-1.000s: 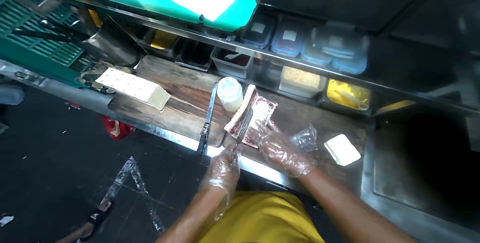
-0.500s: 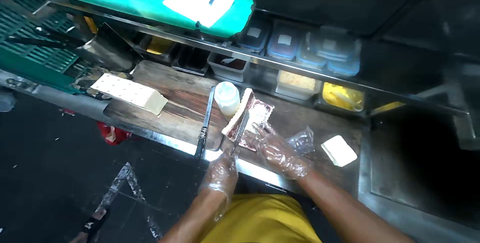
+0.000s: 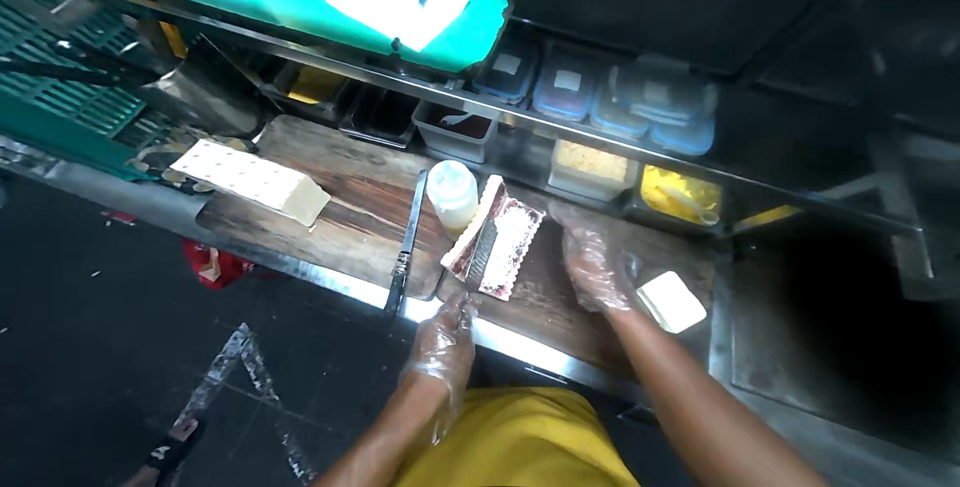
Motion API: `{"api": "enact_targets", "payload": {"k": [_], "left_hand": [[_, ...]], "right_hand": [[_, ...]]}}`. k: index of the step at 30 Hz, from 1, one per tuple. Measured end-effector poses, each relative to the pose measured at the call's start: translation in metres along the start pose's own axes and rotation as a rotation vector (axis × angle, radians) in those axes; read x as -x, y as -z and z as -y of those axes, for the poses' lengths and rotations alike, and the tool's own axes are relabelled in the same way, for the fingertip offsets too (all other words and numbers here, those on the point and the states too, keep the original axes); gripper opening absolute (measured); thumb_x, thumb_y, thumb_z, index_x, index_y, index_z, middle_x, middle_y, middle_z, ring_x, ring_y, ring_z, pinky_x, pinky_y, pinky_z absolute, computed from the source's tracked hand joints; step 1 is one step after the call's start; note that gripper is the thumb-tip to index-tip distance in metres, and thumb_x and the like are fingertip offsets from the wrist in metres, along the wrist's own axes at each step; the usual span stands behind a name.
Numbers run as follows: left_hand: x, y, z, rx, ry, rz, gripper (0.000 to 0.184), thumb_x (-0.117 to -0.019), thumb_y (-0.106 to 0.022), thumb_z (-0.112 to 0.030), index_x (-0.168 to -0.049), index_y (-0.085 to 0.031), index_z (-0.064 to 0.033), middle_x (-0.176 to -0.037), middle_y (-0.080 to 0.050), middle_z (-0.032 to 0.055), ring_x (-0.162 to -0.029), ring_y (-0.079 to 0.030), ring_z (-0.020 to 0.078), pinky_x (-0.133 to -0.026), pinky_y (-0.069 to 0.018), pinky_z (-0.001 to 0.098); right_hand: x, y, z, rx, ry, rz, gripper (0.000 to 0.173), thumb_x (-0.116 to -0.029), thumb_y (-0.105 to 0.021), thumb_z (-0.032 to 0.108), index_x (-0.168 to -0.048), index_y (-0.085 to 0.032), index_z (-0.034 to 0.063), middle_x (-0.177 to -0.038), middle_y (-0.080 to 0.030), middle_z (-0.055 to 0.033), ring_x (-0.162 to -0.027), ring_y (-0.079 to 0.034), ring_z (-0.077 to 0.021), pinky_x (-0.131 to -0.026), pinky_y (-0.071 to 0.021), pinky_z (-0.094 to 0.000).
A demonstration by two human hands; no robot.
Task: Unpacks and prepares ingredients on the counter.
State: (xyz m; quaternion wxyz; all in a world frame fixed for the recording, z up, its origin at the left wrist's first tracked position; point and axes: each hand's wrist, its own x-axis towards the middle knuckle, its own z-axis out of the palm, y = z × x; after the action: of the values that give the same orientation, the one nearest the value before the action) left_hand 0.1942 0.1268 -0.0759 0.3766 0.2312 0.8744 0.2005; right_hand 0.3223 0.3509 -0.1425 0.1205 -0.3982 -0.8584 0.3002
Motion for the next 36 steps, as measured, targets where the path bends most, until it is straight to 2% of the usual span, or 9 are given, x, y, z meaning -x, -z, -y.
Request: {"api": "enact_targets", "payload": {"k": [2,5,8,15,18,22,26,31,36], "left_hand": [[0.001,0.0,0.0,-0.002,0.004,0.019,0.035,-0.1095,-0.048,-0.025,-0.137,-0.063,-0.0114,-0.123,-0.071,0.01,-0.114,-0.067,0.0199,-0.103,-0.0511,0.0406],[0.001,-0.003,-0.001,-0.026,0.007,0.043,0.034,-0.1097,-0.047,-0.026,-0.135,-0.065,-0.0116,-0.122,-0.071,0.0106,-0.114,-0.067,0.021,-0.102,-0.0512,0.0414],[0.001,-0.001,-0.004,-0.035,-0.01,0.054,0.037,-0.1099,-0.047,-0.025,-0.139,-0.062,-0.0088,-0.126,-0.07,0.0122,-0.118,-0.066,0.0232,-0.106,-0.0495,0.0424],[0.0,0.002,0.001,0.013,-0.001,0.022,0.034,-0.1097,-0.048,-0.026,-0.135,-0.065,-0.0132,-0.126,-0.071,0.0084,-0.116,-0.066,0.0192,-0.104,-0.0506,0.0408],[-0.003,0.005,0.004,0.141,0.036,0.04,0.029,-0.1086,-0.051,-0.03,-0.127,-0.069,-0.0164,-0.102,-0.071,0.0048,-0.083,-0.066,0.015,-0.079,-0.0553,0.0376],[-0.002,0.022,-0.01,0.503,0.023,0.137,0.02,-0.1071,-0.053,-0.018,-0.116,-0.068,-0.0091,-0.074,-0.056,0.0012,-0.055,-0.046,0.0099,-0.053,-0.0414,0.0264],[0.002,0.052,-0.026,0.681,0.09,0.209,0.017,-0.1055,-0.054,-0.013,-0.111,-0.069,-0.0074,-0.066,-0.05,-0.0007,-0.046,-0.037,0.0056,-0.041,-0.0326,0.02],[0.007,0.079,-0.039,0.735,0.193,0.307,0.016,-0.1052,-0.05,-0.01,-0.11,-0.065,-0.007,-0.068,-0.054,0.0,-0.043,-0.036,0.0026,-0.037,-0.0302,0.0164],[0.007,0.084,-0.037,0.774,0.272,0.346,0.015,-0.1045,-0.049,-0.009,-0.109,-0.063,-0.008,-0.065,-0.05,-0.0012,-0.041,-0.035,0.0025,-0.034,-0.0301,0.0158]], "right_hand": [[0.003,0.001,0.001,-0.004,-0.169,0.037,0.034,-0.1054,-0.052,0.021,-0.135,-0.069,0.0228,-0.129,-0.07,-0.0091,-0.123,-0.064,-0.0273,-0.108,-0.0492,-0.0516],[-0.003,-0.013,0.011,-0.05,-0.265,0.193,0.035,-0.1044,-0.054,0.028,-0.135,-0.067,0.0181,-0.131,-0.068,-0.0119,-0.125,-0.062,-0.0296,-0.109,-0.0476,-0.0528],[-0.01,-0.031,0.022,-0.052,-0.226,0.184,0.033,-0.1045,-0.055,0.028,-0.127,-0.069,0.0073,-0.13,-0.066,-0.018,-0.127,-0.06,-0.0329,-0.109,-0.0469,-0.052],[-0.002,-0.028,0.025,-0.197,-0.142,0.017,0.033,-0.1043,-0.053,0.016,-0.132,-0.069,0.0111,-0.13,-0.067,-0.015,-0.123,-0.063,-0.0279,-0.108,-0.0492,-0.0482],[0.026,-0.021,0.043,-0.042,0.165,-0.076,0.035,-0.1005,-0.053,0.009,-0.132,-0.068,0.0055,-0.134,-0.067,-0.0143,-0.128,-0.061,-0.0302,-0.111,-0.0467,-0.0495],[0.032,-0.037,0.057,0.032,0.62,0.047,0.043,-0.0991,-0.057,0.015,-0.142,-0.063,0.0161,-0.152,-0.055,0.0,-0.151,-0.038,-0.0256,-0.124,-0.0294,-0.0532],[0.004,-0.049,0.025,0.108,0.509,-0.044,0.045,-0.102,-0.046,0.014,-0.143,-0.062,0.0193,-0.154,-0.053,0.0043,-0.154,-0.03,-0.0273,-0.125,-0.0183,-0.0608],[0.035,-0.05,0.061,-0.142,0.724,-0.13,0.038,-0.1047,-0.05,0.029,-0.137,-0.067,0.0161,-0.148,-0.06,-0.0002,-0.149,-0.042,-0.0293,-0.124,-0.0257,-0.0599],[0.026,-0.037,0.055,-0.096,0.569,-0.113,0.044,-0.099,-0.053,0.02,-0.141,-0.063,0.013,-0.152,-0.055,-0.0062,-0.151,-0.036,-0.0331,-0.125,-0.0217,-0.0606]]}}
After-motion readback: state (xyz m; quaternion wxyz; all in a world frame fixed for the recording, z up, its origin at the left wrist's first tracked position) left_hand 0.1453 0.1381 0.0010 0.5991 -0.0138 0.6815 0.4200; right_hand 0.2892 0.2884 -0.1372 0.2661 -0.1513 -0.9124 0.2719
